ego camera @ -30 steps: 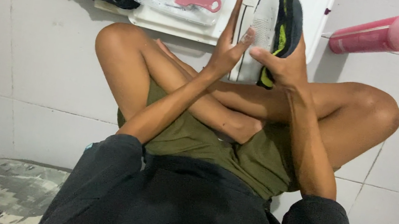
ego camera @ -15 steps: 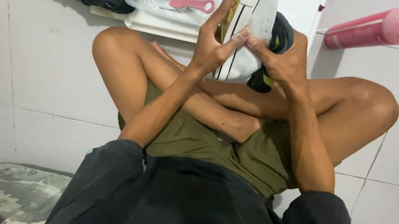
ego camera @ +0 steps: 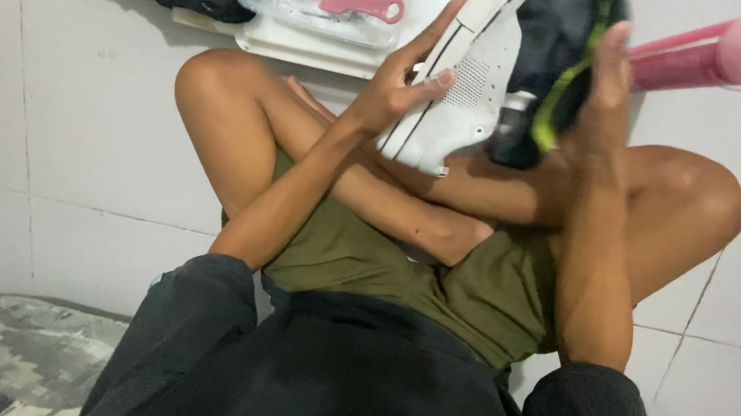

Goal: The person scrubs a white sneaker with a pink brush, focusing on the upper and sides. They then wipe the shoe with a dark cloth and continue scrubbing the sole and sides.

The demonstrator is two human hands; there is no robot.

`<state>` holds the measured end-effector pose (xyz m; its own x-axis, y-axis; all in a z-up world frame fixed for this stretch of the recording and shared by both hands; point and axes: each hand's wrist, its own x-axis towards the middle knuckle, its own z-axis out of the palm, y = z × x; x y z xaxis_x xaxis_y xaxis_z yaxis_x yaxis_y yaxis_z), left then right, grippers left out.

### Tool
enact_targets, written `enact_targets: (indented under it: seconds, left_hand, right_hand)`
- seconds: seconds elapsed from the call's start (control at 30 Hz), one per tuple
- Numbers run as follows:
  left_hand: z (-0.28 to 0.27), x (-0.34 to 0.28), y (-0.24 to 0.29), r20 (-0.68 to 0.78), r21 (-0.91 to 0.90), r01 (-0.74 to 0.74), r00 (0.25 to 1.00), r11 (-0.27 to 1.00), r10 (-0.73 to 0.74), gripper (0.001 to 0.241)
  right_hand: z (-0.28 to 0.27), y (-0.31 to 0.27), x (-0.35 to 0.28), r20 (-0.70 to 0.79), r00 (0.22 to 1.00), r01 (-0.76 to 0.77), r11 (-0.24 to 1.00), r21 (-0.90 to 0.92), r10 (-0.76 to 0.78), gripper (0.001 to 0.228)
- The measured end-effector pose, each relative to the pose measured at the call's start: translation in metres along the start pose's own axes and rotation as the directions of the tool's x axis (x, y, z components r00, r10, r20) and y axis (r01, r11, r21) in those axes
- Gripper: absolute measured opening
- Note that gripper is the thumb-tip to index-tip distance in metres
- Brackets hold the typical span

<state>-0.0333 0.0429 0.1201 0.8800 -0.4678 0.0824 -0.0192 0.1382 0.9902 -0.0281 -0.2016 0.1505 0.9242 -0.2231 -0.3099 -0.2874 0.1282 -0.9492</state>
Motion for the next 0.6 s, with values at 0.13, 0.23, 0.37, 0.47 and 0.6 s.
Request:
enact_targets:
  seconds: [0.13,0.23,0.37,0.47,0.6]
  left_hand:
    - [0.016,0.010,-0.016,-0.037,0.079,-0.058,0.997,0.995,0.061,0.069]
    - [0.018,0.007,-0.007,-0.049,0.066,-0.028,0.998,0.997,0.031,0.069]
    - [0.008,0.006,0.014,0.001,-0.043,0.074,0.997,0.996,-0.074,0.072]
    - [-0.008,0.006,0.022,0.031,0.103,0.069,0.997,0.992,-0.073,0.071]
    - [-0.028,0.006,0.030,0.122,0.189,0.218,0.962,0.957,-0.243,0.067]
  right_hand:
    - [0.024,0.005,-0.011,0.266,0.946,0.199,0.980,-0.029,-0.184,0.046]
    - [0.033,-0.001,-0.019,0.250,0.956,0.184,0.976,-0.116,-0.151,0.049]
    - [0.025,-0.005,-0.019,0.303,0.947,0.191,0.941,-0.279,-0.102,0.031]
    - [0.003,-0.002,-0.002,0.571,0.752,0.631,0.607,-0.483,-0.329,0.046]
    - [-0.032,-0.009,0.005,0.746,0.638,0.746,0.393,-0.537,-0.193,0.023]
